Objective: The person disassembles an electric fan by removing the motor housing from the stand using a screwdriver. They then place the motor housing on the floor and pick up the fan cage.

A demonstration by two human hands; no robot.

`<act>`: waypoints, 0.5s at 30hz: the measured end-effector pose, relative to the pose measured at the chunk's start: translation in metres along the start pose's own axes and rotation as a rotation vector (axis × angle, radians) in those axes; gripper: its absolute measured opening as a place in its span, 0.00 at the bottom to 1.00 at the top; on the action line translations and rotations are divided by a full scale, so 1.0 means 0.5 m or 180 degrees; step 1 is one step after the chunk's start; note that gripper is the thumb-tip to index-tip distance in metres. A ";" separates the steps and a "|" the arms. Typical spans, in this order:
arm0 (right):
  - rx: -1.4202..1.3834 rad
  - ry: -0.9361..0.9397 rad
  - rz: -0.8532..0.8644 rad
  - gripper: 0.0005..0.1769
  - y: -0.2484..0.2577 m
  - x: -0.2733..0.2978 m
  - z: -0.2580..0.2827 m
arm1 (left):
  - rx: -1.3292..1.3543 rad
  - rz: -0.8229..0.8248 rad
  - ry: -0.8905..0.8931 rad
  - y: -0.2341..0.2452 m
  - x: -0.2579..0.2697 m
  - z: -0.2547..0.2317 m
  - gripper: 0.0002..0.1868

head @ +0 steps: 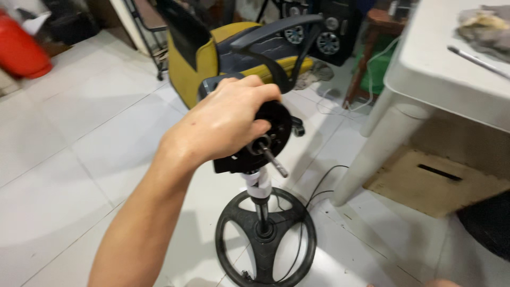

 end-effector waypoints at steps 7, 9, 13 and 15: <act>-0.0797 0.1299 -0.0024 0.21 0.002 0.105 0.157 | 0.0094 -0.0049 0.0052 -0.003 -0.001 0.001 0.17; -0.0491 0.1167 0.0071 0.21 0.019 0.126 0.215 | 0.0098 -0.0069 0.0011 -0.003 0.000 0.000 0.16; -0.0374 0.1282 0.0113 0.21 0.041 0.122 0.289 | 0.0057 -0.0063 0.0031 -0.004 -0.003 -0.002 0.16; -0.0398 0.1368 0.0057 0.20 0.049 0.121 0.308 | 0.0026 -0.0040 0.0046 -0.005 -0.003 -0.004 0.16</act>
Point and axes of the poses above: each hand's wrist, its own x-axis away from the middle knuckle, its own y-axis out of the back of the hand, z = x × y, the point moved 1 cm from there along -x, towards the middle knuckle, and after that the axes turned 2 degrees about z, right-handed, at the moved point
